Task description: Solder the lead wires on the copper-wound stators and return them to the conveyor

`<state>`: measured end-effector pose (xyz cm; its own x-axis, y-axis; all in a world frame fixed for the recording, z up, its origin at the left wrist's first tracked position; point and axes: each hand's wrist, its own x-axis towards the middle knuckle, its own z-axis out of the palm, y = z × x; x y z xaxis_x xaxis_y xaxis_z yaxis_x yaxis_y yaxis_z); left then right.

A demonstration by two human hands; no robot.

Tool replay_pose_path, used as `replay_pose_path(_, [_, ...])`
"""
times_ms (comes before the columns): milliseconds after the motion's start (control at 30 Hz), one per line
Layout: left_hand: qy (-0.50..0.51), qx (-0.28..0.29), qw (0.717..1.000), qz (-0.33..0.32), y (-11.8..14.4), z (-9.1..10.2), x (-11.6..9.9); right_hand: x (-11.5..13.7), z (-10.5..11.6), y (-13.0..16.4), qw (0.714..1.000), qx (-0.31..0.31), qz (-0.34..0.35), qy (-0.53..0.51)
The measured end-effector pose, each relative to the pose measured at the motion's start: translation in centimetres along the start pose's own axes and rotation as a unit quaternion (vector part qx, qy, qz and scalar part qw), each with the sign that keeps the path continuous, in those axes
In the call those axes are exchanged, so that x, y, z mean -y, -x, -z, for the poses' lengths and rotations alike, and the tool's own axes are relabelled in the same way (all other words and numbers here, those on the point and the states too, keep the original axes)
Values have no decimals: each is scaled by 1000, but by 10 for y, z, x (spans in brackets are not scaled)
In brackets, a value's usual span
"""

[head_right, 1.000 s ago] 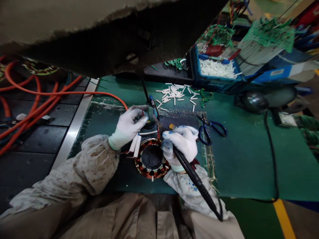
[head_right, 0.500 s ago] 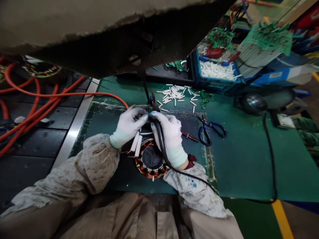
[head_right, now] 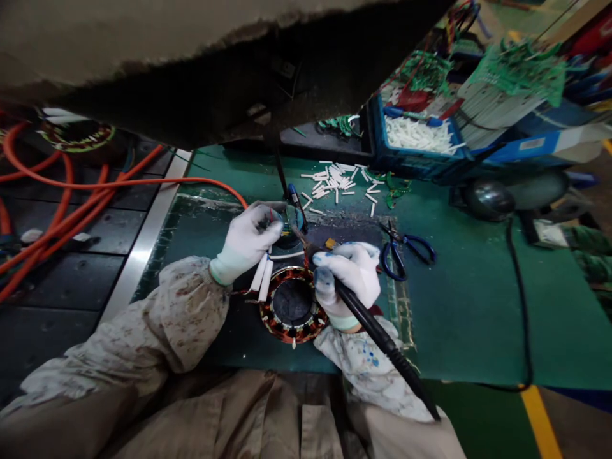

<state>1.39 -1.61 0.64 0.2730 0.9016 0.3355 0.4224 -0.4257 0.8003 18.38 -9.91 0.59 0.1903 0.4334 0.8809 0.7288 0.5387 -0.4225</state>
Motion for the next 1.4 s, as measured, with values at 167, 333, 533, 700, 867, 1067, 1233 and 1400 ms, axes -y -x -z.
replay_pose_path(167, [1, -2, 1000, -9, 0, 0, 1, 1, 2, 0, 1000, 25, -9, 3])
replay_pose_path(333, [2, -1, 1000, -8, 0, 0, 1, 2, 1, -1, 1000, 17, -3, 1])
replay_pose_path(533, [-2, -6, 1000, -10, 2, -1, 1, 2, 3, 1, 1000, 26, -5, 7])
replay_pose_path(700, [-2, -6, 999, -31, 3, 0, 1, 5, -8, -8, 996, 76, -9, 42])
replay_pose_path(867, [0, 5, 999, -49, 2, 3, 0, 2, -32, -12, 973, 212, -39, 84])
replay_pose_path(1067, [15, 15, 1000, -13, -1, 3, 2, -1, -27, -7, 958, 237, -97, 134])
replay_pose_path(1233, [32, 13, 999, -3, -4, 3, 5, 2, -15, -3, 984, 136, -71, 84])
replay_pose_path(1400, [35, 10, 999, -2, -4, 1, 6, 2, -1, 3, 998, 21, -52, 12])
